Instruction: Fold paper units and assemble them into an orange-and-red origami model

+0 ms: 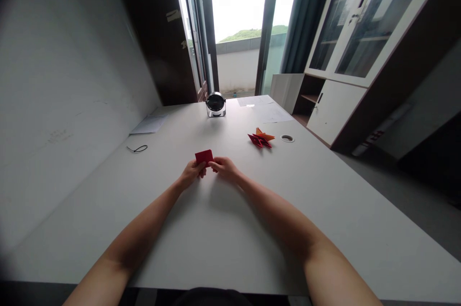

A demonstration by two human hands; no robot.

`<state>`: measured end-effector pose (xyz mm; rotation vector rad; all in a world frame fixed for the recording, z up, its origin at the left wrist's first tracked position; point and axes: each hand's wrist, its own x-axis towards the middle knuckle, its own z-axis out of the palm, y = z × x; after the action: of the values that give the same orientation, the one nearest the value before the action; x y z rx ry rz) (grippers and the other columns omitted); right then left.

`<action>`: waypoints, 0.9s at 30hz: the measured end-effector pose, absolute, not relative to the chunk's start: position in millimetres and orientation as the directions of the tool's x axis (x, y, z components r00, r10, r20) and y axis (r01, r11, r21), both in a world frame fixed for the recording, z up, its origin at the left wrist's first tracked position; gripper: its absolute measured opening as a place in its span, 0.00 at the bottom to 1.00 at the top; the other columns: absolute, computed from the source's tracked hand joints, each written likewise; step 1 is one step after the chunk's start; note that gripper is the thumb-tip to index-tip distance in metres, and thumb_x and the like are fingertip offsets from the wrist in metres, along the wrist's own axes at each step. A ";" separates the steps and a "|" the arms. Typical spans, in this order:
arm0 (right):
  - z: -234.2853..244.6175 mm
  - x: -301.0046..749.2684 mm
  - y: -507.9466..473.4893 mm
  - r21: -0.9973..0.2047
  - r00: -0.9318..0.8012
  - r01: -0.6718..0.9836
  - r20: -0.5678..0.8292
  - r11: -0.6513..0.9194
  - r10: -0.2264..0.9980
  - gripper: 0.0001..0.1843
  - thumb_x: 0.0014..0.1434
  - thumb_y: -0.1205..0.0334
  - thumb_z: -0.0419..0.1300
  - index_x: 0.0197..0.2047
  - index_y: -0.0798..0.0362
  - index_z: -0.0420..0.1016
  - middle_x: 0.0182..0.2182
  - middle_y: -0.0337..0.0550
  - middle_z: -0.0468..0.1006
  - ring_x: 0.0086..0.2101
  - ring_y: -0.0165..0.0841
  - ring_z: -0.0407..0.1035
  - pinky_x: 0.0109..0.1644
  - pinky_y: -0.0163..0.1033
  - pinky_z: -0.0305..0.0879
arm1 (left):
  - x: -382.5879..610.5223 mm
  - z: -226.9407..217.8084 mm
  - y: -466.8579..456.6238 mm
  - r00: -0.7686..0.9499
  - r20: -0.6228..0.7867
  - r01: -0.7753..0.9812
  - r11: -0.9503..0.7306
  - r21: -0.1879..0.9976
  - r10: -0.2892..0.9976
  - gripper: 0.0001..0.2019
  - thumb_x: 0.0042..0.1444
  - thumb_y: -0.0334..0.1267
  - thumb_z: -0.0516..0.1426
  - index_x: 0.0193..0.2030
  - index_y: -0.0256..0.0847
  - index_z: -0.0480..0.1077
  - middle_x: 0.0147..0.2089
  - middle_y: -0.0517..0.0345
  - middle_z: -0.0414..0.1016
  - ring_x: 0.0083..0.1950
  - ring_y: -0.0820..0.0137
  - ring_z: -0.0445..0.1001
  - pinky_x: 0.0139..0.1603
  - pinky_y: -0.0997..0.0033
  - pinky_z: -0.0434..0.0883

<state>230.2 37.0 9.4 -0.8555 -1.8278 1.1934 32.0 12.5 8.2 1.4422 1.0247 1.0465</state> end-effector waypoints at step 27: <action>15.4 239.6 42.8 -0.850 -0.081 0.222 0.473 0.479 0.877 0.15 0.63 0.49 0.58 0.45 0.50 0.72 0.37 0.45 0.78 0.34 0.34 0.73 0.37 0.38 0.70 | 27.8 8.9 10.2 0.237 0.178 0.324 -0.251 0.912 0.955 0.11 0.58 0.45 0.57 0.34 0.39 0.72 0.23 0.62 0.72 0.21 0.75 0.68 0.25 0.76 0.61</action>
<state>239.6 42.8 15.4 -0.9757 -1.5919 0.7224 27.8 10.2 8.9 1.7294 1.1918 1.0189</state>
